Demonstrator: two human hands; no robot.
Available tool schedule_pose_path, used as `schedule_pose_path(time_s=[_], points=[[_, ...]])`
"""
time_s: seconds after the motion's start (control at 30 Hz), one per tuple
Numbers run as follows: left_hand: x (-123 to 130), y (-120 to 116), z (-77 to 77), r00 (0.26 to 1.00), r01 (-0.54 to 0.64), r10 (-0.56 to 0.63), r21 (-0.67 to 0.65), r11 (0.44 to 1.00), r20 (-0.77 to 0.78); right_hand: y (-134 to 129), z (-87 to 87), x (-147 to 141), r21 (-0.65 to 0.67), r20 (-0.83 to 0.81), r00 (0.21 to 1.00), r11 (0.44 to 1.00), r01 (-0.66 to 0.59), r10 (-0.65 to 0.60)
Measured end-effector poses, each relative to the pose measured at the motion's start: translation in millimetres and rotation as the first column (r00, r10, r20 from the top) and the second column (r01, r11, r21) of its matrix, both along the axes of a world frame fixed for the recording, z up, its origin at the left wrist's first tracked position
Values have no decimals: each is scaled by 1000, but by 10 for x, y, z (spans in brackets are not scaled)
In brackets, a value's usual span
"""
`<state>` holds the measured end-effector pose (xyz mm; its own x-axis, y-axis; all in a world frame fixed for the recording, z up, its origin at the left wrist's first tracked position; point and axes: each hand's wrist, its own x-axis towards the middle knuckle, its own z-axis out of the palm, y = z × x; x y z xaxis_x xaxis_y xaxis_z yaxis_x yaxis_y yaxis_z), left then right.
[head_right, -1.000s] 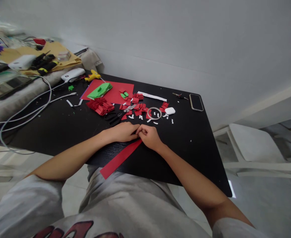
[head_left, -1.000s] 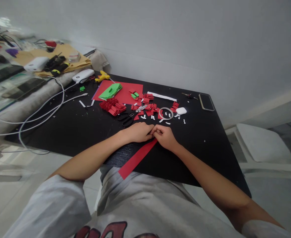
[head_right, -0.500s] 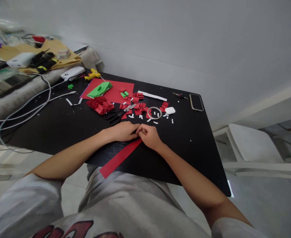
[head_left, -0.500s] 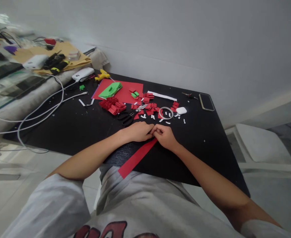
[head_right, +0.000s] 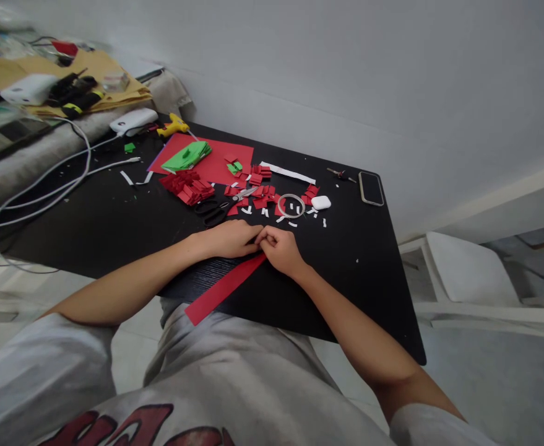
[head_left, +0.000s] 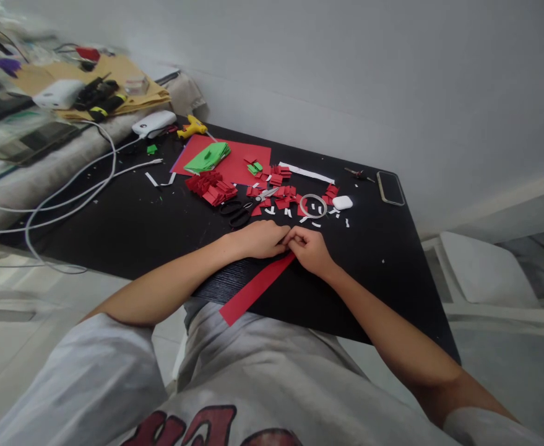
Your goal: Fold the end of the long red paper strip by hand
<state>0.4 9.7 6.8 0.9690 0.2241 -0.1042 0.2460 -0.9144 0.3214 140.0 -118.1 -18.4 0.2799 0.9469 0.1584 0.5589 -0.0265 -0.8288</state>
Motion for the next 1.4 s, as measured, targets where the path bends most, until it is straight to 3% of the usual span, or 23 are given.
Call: schedule_pose_path(time_s=[1.4], points=[[-13,-8,24,1000,21,-21,9,1000,3,16,-55,5,25,-12,1000,1000,-10,10]])
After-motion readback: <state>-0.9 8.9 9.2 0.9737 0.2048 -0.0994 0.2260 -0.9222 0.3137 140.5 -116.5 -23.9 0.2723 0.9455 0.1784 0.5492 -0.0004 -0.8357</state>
